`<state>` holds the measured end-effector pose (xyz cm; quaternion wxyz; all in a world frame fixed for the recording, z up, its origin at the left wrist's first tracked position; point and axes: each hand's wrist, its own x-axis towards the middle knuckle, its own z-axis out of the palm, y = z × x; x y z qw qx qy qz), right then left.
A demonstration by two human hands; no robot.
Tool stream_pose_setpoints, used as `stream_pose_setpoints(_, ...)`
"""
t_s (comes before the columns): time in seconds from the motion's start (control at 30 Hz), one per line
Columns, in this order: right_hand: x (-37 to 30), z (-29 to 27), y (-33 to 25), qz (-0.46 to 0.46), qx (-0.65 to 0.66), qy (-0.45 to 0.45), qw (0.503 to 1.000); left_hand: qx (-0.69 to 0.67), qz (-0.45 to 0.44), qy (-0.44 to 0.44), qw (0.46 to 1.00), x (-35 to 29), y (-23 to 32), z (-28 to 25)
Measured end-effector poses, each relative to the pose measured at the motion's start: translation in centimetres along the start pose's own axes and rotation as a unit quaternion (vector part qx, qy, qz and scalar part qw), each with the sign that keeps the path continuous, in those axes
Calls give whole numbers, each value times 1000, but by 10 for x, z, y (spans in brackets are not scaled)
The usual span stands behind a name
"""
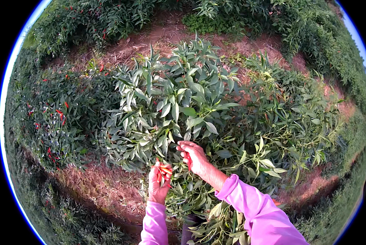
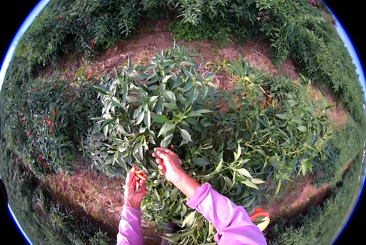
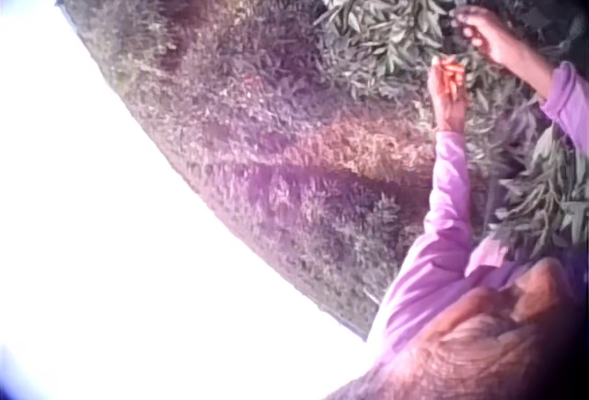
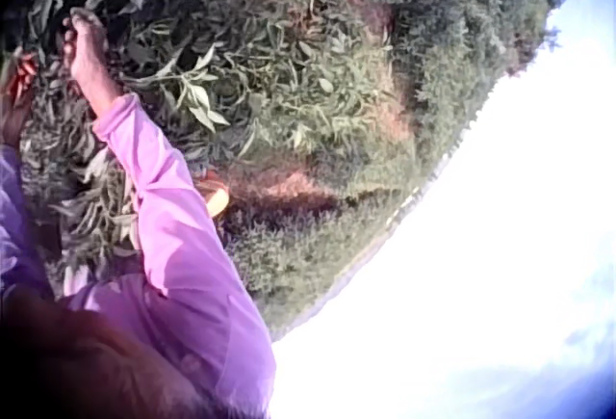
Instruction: The person picks ripe red chili peppers from green plants in an outdoor field. They use both hands to pluck the peppers and place them into a yellow and orange bowl held in their left hand.
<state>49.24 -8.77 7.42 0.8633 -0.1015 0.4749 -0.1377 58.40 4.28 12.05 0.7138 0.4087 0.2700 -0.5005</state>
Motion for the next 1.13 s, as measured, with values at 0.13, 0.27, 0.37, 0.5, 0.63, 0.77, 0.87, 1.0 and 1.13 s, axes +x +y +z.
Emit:
stream_pose_setpoints(0.13,108,-49,35,-217,28,-58,974,6,-67,-50,996,17,0,-9)
stream_pose_setpoints(0.27,173,-80,63,-393,-397,83,825,36,-71,-52,995,4,-9,-13)
stream_pose_setpoints(0.37,153,-30,78,-403,-452,81,792,64,-56,-32,996,-12,-5,-49)
stream_pose_setpoints(0.5,122,-7,47,-329,-589,155,722,48,-66,-13,997,-26,-13,-80)
stream_pose_setpoints(0.63,116,-9,40,-294,-663,145,673,37,-70,22,997,-36,-13,-92)
stream_pose_setpoints(0.77,108,-16,28,-232,-693,84,677,40,-90,4,995,-35,-10,-91)
stream_pose_setpoints(0.87,111,-11,25,-187,-593,94,778,53,-74,38,995,-33,-9,-78)
stream_pose_setpoints(1.0,158,-63,38,-15,66,-34,997,85,-91,2,992,-25,-13,-68)
stream_pose_setpoints(1.13,149,-76,46,-105,-306,-153,934,82,-61,31,994,-28,-12,-68)
